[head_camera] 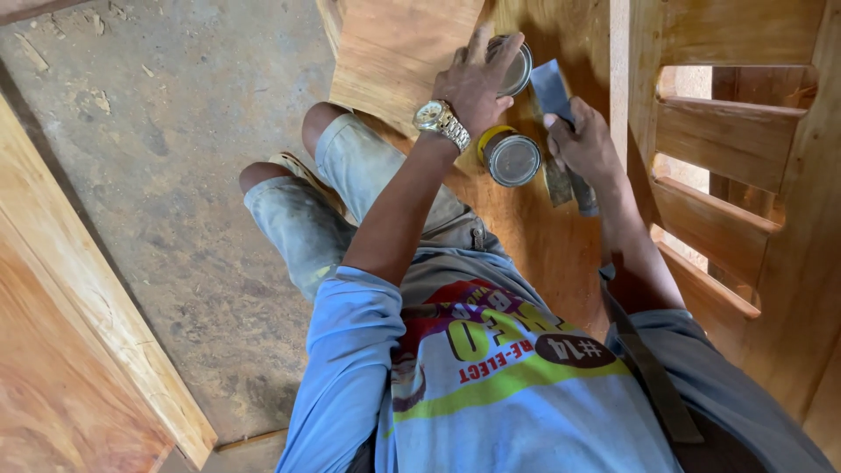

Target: The person sits on the floor and opens two paint cans. They use a wooden stick to scoop a pink substance from one can and a white substance from the other, placing both onto a small wooden board. The person then mixes the two substances together on the board with the stick.

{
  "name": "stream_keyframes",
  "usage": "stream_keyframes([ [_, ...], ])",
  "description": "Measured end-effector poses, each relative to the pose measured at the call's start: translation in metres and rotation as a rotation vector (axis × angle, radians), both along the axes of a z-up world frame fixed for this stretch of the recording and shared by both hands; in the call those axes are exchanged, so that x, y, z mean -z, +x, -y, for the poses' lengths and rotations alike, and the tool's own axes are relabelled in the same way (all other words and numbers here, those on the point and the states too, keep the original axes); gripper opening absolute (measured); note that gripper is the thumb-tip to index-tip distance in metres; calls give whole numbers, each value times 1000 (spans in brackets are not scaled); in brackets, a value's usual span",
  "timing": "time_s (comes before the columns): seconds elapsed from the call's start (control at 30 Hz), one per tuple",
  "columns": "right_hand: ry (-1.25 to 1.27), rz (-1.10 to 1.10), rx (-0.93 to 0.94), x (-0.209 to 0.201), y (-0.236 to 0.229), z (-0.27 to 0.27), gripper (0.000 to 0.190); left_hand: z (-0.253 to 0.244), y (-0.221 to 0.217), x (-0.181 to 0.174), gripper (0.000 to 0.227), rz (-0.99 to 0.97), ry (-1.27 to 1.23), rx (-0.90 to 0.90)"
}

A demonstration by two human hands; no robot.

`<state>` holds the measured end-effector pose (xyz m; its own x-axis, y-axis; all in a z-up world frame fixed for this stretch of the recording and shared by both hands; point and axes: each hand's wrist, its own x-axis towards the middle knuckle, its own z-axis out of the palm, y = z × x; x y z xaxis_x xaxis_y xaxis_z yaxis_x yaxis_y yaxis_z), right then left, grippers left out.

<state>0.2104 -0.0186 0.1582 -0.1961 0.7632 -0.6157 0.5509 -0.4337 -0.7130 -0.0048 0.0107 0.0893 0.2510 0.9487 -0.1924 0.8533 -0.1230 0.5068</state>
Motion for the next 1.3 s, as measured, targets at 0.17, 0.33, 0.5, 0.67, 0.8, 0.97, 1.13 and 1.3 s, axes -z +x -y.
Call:
stream_keyframes([
  [0.17, 10, -36, -1, -3, 0, 11, 23, -2, 2, 1, 95, 3, -19, 47],
  [0.33, -164, -355, 135, 18, 10, 6, 22, -8, 5, -1, 96, 20, -83, 1],
  [0.5, -223, -460, 165, 29, 18, 7, 17, -11, 8, -10, 88, 61, -63, -44],
  [0.67, -52, -293, 33, 32, 21, 2, 21, -23, 16, -12, 67, -21, -111, -37],
  [0.8, 44, -110, -38, 32, 21, 0, 22, -19, 30, -10, 67, -127, -1, -20],
  [0.97, 268, -14, -68, 55, 31, 7, 25, -15, 43, 0, 67, -127, 69, -100],
  [1.13, 363, 60, -113, 74, 37, 8, 29, -11, 51, -6, 82, -176, 11, -129],
  [1.3, 450, 132, -159, 76, 37, 10, 30, -10, 51, -13, 98, -201, 87, -101],
])
